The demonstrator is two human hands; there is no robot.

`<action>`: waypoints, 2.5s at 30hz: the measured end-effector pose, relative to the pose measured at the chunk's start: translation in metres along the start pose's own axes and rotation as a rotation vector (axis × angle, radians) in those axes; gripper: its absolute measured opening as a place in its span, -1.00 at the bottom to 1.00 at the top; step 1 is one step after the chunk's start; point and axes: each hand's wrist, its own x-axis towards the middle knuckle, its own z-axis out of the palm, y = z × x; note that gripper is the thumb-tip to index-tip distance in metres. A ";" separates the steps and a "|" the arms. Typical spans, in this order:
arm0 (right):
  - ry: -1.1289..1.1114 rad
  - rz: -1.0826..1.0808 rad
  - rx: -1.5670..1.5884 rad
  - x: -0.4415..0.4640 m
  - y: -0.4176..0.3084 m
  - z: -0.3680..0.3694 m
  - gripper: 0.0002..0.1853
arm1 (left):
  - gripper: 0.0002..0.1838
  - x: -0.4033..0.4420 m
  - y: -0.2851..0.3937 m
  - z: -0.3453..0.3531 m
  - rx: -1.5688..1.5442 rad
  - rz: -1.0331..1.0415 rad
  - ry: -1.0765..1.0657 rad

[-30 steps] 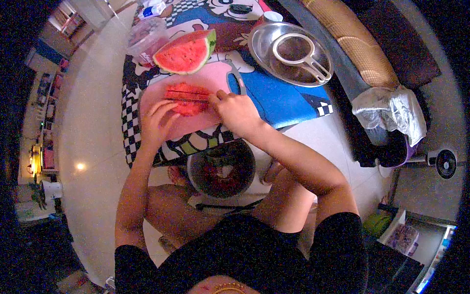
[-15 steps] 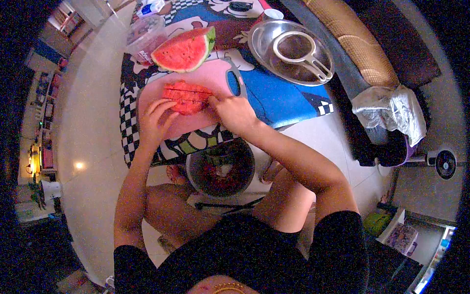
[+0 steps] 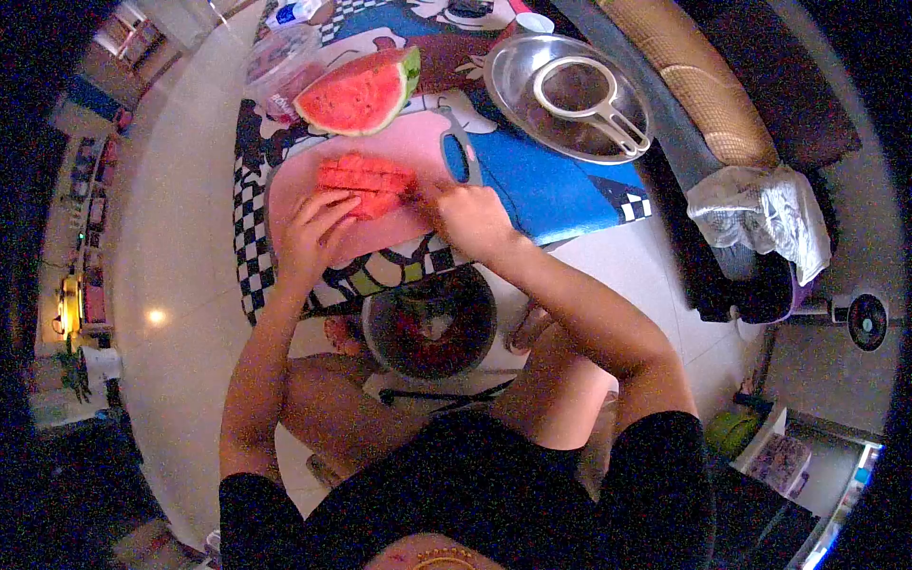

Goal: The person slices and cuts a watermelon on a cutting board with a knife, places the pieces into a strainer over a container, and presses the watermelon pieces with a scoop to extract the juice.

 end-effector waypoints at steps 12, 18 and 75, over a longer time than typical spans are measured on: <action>-0.013 -0.050 -0.065 0.010 -0.011 -0.014 -0.79 | -0.76 -0.004 -0.002 0.001 -0.072 -0.058 0.067; 0.096 -0.058 0.007 0.009 -0.019 -0.042 -0.80 | -0.80 -0.004 0.001 -0.008 -0.017 -0.059 0.099; 0.086 0.547 0.318 -0.041 0.025 -0.056 -0.79 | -0.78 -0.005 0.000 -0.017 0.029 -0.193 0.201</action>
